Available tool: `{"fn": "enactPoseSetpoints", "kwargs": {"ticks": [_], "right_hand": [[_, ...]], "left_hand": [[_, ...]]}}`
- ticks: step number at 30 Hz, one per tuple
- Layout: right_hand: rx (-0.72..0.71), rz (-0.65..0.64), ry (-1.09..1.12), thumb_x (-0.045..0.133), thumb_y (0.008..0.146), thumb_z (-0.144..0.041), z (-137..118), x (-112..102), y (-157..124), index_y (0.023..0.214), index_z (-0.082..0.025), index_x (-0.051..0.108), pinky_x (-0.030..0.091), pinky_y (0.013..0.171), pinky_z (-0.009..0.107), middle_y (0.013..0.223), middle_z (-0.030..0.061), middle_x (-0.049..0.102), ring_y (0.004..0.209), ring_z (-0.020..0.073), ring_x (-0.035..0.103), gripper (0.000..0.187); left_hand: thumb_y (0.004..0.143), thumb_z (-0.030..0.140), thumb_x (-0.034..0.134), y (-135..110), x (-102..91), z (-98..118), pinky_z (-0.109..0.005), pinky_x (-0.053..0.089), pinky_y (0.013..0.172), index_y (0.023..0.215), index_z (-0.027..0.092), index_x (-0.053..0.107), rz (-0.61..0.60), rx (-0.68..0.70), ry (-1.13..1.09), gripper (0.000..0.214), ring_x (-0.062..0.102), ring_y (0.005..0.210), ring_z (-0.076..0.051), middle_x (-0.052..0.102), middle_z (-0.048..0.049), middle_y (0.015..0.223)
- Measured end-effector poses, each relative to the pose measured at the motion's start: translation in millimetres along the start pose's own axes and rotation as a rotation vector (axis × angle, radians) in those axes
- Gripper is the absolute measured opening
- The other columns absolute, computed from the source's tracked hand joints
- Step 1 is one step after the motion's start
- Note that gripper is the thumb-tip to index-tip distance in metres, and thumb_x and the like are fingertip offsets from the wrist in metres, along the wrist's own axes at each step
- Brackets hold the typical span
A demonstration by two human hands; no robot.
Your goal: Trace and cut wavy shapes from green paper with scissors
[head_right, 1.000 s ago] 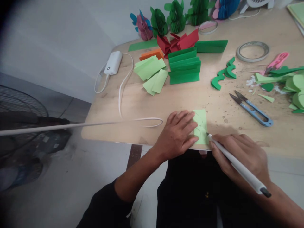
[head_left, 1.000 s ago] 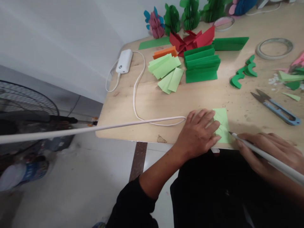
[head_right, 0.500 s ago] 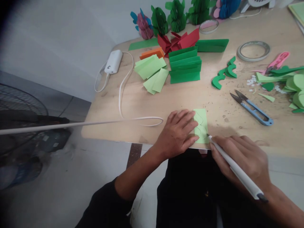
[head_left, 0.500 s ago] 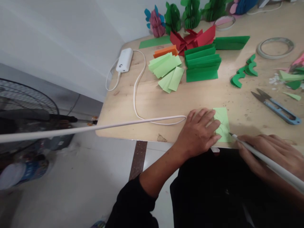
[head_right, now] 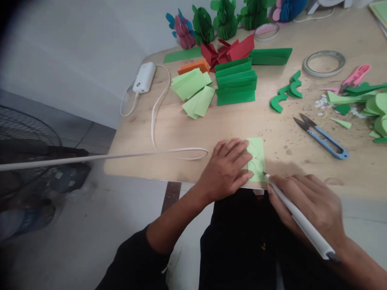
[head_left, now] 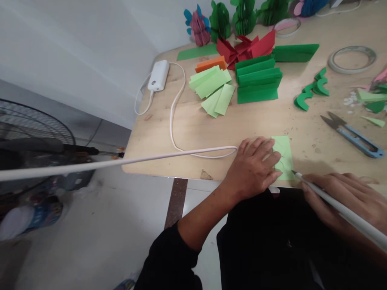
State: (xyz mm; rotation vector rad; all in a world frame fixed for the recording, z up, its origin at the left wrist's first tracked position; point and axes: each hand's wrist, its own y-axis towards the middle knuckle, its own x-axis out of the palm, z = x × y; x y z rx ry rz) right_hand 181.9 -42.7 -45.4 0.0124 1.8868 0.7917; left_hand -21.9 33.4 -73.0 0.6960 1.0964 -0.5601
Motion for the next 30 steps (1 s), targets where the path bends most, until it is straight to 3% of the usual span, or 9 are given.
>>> {"fn": "enactPoseSetpoints", "kwargs": {"ticks": [13, 25, 30], "right_hand": [[-0.022, -0.033, -0.014, 0.070, 0.079, -0.010, -0.3, -2.6, 0.1, 0.094, -0.022, 0.062, 0.047, 0.059, 0.032, 0.068, -0.0020, 0.068, 0.056, 0.0154, 0.062, 0.021], [-0.062, -0.031, 0.012, 0.069, 0.079, -0.007, -3.3, -3.0, 0.4, 0.095, -0.015, 0.062, 0.045, 0.057, 0.031, 0.066, 0.0021, 0.068, 0.055, 0.0158, 0.061, 0.019], [0.067, 0.022, -0.019, 0.069, 0.080, -0.012, -5.5, -8.2, 0.9, 0.091, -0.021, 0.064, 0.046, 0.059, 0.031, 0.069, 0.0002, 0.070, 0.057, 0.0166, 0.064, 0.016]], "left_hand": [[0.096, 0.041, 0.046, -0.2, -1.9, 0.1, -0.050, 0.027, 0.114, 0.120, 0.017, 0.060, -0.006, -0.001, -0.004, 0.037, 0.037, 0.139, -0.030, 0.050, -0.0123, 0.147], [0.096, 0.040, 0.046, -0.3, -1.2, 0.1, -0.050, 0.026, 0.114, 0.121, 0.017, 0.060, -0.007, 0.001, -0.001, 0.037, 0.036, 0.139, -0.029, 0.049, -0.0117, 0.147], [0.096, 0.040, 0.046, 0.1, -1.6, 0.4, -0.050, 0.026, 0.113, 0.120, 0.017, 0.060, -0.007, 0.001, 0.004, 0.036, 0.036, 0.139, -0.029, 0.050, -0.0118, 0.146]]}}
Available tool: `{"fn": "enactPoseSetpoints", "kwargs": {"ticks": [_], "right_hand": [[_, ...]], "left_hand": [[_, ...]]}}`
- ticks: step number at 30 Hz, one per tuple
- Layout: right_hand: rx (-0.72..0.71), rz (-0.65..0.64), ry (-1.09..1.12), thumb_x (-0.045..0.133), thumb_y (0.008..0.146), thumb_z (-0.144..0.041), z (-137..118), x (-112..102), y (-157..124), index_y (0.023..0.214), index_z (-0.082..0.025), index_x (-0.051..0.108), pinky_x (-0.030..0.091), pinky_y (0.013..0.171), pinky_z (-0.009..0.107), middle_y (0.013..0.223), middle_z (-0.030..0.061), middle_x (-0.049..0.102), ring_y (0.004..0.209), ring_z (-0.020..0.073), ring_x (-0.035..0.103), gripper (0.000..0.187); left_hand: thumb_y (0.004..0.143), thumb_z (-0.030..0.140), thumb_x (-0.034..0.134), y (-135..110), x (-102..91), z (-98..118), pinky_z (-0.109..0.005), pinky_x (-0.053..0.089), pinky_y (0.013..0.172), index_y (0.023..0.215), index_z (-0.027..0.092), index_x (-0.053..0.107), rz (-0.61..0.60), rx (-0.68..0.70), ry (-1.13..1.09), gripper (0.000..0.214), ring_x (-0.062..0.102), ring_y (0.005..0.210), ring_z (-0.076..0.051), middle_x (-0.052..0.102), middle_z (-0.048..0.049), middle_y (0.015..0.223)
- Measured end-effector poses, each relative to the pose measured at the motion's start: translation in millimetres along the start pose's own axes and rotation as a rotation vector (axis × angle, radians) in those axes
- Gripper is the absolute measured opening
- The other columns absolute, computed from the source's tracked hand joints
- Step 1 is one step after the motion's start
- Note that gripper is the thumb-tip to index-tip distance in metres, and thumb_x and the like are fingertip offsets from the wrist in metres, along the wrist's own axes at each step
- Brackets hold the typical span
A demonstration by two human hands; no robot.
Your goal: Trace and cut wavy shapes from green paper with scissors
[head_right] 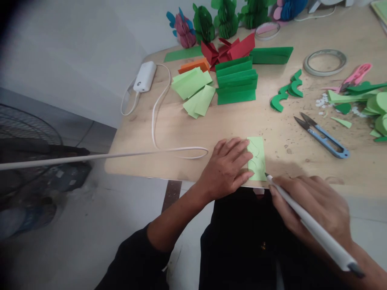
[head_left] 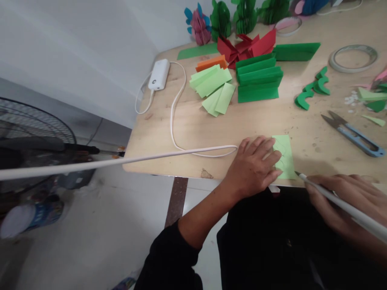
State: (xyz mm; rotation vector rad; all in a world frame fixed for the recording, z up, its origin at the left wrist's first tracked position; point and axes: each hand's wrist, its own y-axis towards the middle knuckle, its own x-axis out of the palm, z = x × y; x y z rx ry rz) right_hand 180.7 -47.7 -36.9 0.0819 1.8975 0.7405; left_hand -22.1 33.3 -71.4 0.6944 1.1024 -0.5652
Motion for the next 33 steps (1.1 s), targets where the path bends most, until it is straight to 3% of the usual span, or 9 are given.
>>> {"fn": "enactPoseSetpoints", "kwargs": {"ticks": [4, 7, 9, 13, 33], "right_hand": [[0.237, -0.057, 0.028, 0.062, 0.087, -0.028, -3.8, -6.6, 4.9, 0.088, -0.027, 0.066, 0.042, 0.045, 0.028, 0.068, -0.0032, 0.071, 0.049, 0.0133, 0.063, 0.004], [0.308, -0.135, 0.116, 0.061, 0.088, -0.036, -5.0, -5.7, 6.1, 0.086, -0.027, 0.066, 0.038, 0.036, 0.026, 0.063, -0.0053, 0.069, 0.037, 0.0095, 0.055, 0.011], [0.329, -0.147, 0.166, 0.060, 0.088, -0.038, -5.1, -2.1, 4.8, 0.085, -0.027, 0.066, 0.042, 0.039, 0.024, 0.065, -0.0049, 0.071, 0.042, 0.0104, 0.059, 0.013], [0.316, -0.158, 0.219, 0.061, 0.088, -0.036, -4.1, 6.2, 0.0, 0.086, -0.027, 0.067, 0.050, 0.050, 0.024, 0.073, -0.0034, 0.074, 0.060, 0.0139, 0.070, 0.011], [0.209, -0.153, 0.207, 0.059, 0.090, -0.031, -4.9, 13.5, 4.3, 0.087, -0.026, 0.065, 0.050, 0.056, 0.026, 0.075, -0.0019, 0.075, 0.064, 0.0149, 0.070, 0.008]], "left_hand": [[0.097, 0.041, 0.045, -0.1, -0.2, -0.2, -0.050, 0.026, 0.114, 0.121, 0.017, 0.060, -0.006, 0.001, -0.002, 0.037, 0.037, 0.139, -0.030, 0.049, -0.0117, 0.146], [0.097, 0.042, 0.045, -0.3, 0.0, -0.4, -0.050, 0.026, 0.114, 0.122, 0.017, 0.060, -0.011, 0.002, 0.002, 0.038, 0.037, 0.139, -0.030, 0.049, -0.0122, 0.147], [0.096, 0.042, 0.046, -0.2, 0.0, -0.5, -0.050, 0.026, 0.113, 0.122, 0.018, 0.059, -0.015, 0.002, 0.005, 0.038, 0.036, 0.139, -0.030, 0.049, -0.0126, 0.147], [0.096, 0.041, 0.047, 0.7, -0.6, -0.5, -0.050, 0.026, 0.113, 0.122, 0.018, 0.060, -0.024, -0.005, -0.004, 0.037, 0.036, 0.140, -0.030, 0.049, -0.0124, 0.147], [0.096, 0.043, 0.047, -0.1, 0.0, -1.7, -0.049, 0.026, 0.113, 0.123, 0.019, 0.059, -0.023, -0.011, -0.016, 0.038, 0.036, 0.139, -0.029, 0.050, -0.0108, 0.146]]}}
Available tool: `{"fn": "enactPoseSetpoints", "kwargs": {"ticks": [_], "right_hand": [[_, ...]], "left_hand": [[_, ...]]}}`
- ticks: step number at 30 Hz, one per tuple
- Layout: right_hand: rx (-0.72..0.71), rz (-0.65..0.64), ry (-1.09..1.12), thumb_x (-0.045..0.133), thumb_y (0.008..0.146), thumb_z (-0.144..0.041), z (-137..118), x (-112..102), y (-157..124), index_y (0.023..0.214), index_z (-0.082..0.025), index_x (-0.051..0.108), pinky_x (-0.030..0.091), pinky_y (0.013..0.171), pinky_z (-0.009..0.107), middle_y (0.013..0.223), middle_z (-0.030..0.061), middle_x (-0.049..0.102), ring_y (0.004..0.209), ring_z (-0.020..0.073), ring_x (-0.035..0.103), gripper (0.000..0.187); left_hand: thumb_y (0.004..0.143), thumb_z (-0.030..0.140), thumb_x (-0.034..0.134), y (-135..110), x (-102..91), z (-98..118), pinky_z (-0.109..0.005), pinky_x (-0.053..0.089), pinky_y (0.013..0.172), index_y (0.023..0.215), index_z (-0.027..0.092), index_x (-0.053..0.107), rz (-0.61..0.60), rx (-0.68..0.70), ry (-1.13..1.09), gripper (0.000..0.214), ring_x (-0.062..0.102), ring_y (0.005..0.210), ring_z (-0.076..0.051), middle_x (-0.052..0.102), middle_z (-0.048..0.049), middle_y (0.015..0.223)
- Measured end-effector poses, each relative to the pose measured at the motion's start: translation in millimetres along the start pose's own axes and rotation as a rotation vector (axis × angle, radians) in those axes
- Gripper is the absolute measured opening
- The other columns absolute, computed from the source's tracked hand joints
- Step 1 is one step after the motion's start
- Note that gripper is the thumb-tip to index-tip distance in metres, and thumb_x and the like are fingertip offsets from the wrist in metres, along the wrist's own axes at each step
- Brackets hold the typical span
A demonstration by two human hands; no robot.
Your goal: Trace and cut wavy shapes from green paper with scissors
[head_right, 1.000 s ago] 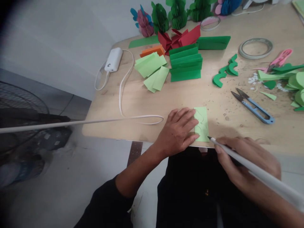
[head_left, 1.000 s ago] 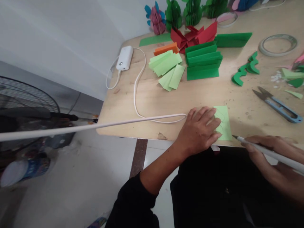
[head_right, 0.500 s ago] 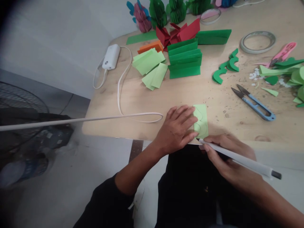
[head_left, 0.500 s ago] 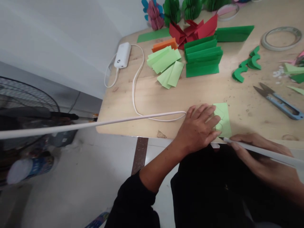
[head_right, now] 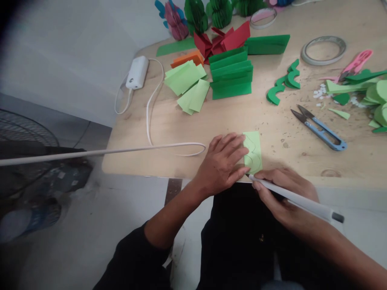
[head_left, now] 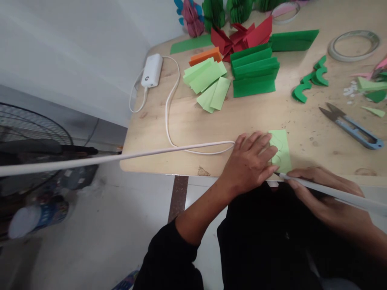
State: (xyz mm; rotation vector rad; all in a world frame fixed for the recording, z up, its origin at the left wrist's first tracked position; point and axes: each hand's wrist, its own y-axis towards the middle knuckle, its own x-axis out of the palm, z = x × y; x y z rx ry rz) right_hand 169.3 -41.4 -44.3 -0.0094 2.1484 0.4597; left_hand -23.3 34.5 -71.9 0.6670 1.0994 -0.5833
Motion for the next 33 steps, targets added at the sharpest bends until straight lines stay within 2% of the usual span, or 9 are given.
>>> {"fn": "enactPoseSetpoints", "kwargs": {"ticks": [10, 21, 29, 33], "right_hand": [[-0.038, 0.004, -0.015, 0.057, 0.091, -0.029, -1.8, -0.1, 3.4, 0.087, -0.025, 0.064, 0.048, 0.055, 0.025, 0.072, -0.0019, 0.074, 0.062, 0.0139, 0.069, 0.009], [0.047, -0.019, -0.032, 0.056, 0.091, -0.035, -0.1, -2.2, 0.3, 0.086, -0.026, 0.064, 0.046, 0.057, 0.025, 0.072, -0.0031, 0.074, 0.063, 0.0134, 0.068, 0.013], [0.024, -0.003, -0.083, 0.053, 0.092, -0.037, 3.4, -3.8, -0.9, 0.086, -0.027, 0.063, 0.046, 0.055, 0.025, 0.072, -0.0028, 0.074, 0.063, 0.0139, 0.068, 0.016], [0.055, 0.014, -0.064, 0.054, 0.092, -0.039, 6.9, -4.9, -3.4, 0.085, -0.028, 0.064, 0.046, 0.055, 0.026, 0.072, -0.0035, 0.073, 0.062, 0.0138, 0.068, 0.016]], "left_hand": [[0.096, 0.043, 0.045, -0.3, 1.4, -0.7, -0.050, 0.026, 0.113, 0.123, 0.019, 0.059, 0.003, 0.006, -0.003, 0.039, 0.036, 0.140, -0.029, 0.050, -0.0112, 0.147], [0.095, 0.043, 0.048, -0.1, 0.2, -0.1, -0.049, 0.027, 0.112, 0.122, 0.019, 0.059, 0.003, -0.002, 0.003, 0.037, 0.037, 0.139, -0.029, 0.050, -0.0113, 0.146], [0.095, 0.042, 0.048, -0.5, 0.6, -0.1, -0.050, 0.027, 0.112, 0.121, 0.018, 0.060, 0.017, 0.007, -0.003, 0.037, 0.038, 0.138, -0.029, 0.051, -0.0109, 0.146], [0.096, 0.043, 0.048, -0.5, 1.2, -0.4, -0.050, 0.027, 0.113, 0.121, 0.018, 0.060, 0.019, 0.007, -0.005, 0.037, 0.038, 0.138, -0.029, 0.051, -0.0107, 0.146]]}}
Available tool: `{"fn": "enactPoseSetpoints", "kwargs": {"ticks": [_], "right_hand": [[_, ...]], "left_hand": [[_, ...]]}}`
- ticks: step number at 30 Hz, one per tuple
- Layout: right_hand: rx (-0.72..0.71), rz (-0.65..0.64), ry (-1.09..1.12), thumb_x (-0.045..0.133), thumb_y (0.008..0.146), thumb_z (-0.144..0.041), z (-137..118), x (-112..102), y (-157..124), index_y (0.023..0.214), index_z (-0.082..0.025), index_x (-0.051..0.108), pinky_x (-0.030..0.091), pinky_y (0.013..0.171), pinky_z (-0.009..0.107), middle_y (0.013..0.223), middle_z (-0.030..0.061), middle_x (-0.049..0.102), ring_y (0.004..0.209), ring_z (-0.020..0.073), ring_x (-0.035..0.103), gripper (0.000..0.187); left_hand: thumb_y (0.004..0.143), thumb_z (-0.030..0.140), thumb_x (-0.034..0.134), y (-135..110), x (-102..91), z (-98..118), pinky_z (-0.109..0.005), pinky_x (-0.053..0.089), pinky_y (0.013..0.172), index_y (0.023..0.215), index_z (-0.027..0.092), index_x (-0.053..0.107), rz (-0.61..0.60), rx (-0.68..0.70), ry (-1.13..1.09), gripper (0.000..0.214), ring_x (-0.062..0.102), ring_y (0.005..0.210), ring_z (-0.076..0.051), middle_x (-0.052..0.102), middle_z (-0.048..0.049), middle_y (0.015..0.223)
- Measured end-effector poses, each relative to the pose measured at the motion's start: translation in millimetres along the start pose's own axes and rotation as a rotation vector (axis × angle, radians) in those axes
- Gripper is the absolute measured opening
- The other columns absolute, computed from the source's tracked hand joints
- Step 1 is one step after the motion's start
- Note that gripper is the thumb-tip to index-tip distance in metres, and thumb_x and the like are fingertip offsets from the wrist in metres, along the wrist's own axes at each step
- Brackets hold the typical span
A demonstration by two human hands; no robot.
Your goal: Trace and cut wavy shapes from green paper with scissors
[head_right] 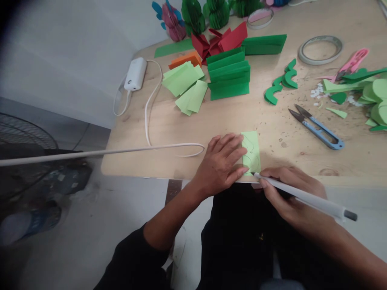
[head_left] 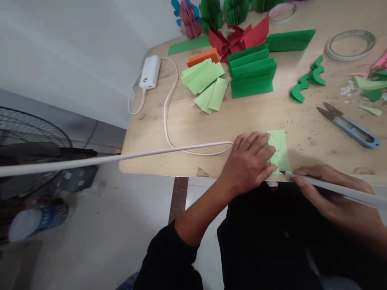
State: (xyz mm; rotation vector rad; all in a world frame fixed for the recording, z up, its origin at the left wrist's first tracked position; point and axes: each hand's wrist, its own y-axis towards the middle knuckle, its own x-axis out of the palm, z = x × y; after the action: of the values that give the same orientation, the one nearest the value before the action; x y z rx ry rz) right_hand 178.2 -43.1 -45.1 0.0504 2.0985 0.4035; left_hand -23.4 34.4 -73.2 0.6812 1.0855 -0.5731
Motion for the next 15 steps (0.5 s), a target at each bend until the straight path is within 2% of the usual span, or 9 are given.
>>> {"fn": "enactPoseSetpoints", "kwargs": {"ticks": [6, 9, 15], "right_hand": [[0.034, -0.009, 0.003, 0.055, 0.091, -0.041, 4.3, 0.0, -1.7, 0.087, -0.029, 0.064, 0.047, 0.056, 0.026, 0.074, -0.0042, 0.073, 0.061, 0.0140, 0.068, 0.015], [0.049, 0.013, -0.025, 0.054, 0.091, -0.043, 5.2, 0.0, -1.4, 0.085, -0.029, 0.064, 0.045, 0.051, 0.027, 0.073, -0.0032, 0.073, 0.057, 0.0143, 0.066, 0.018], [0.058, 0.016, -0.043, 0.054, 0.091, -0.044, 5.9, -3.1, -0.5, 0.084, -0.028, 0.063, 0.039, 0.040, 0.027, 0.064, -0.0046, 0.069, 0.039, 0.0120, 0.054, 0.020]], "left_hand": [[0.095, 0.043, 0.049, 0.1, 0.5, -0.3, -0.050, 0.027, 0.112, 0.120, 0.018, 0.060, 0.007, 0.002, 0.002, 0.037, 0.038, 0.138, -0.030, 0.051, -0.0110, 0.146], [0.095, 0.043, 0.048, -0.2, 0.7, -0.6, -0.050, 0.027, 0.113, 0.120, 0.018, 0.060, 0.003, 0.003, 0.000, 0.037, 0.037, 0.139, -0.030, 0.051, -0.0112, 0.146], [0.096, 0.043, 0.047, -0.1, 1.3, -0.9, -0.050, 0.028, 0.112, 0.120, 0.019, 0.060, 0.008, 0.005, 0.004, 0.037, 0.037, 0.139, -0.029, 0.051, -0.0110, 0.146]]}}
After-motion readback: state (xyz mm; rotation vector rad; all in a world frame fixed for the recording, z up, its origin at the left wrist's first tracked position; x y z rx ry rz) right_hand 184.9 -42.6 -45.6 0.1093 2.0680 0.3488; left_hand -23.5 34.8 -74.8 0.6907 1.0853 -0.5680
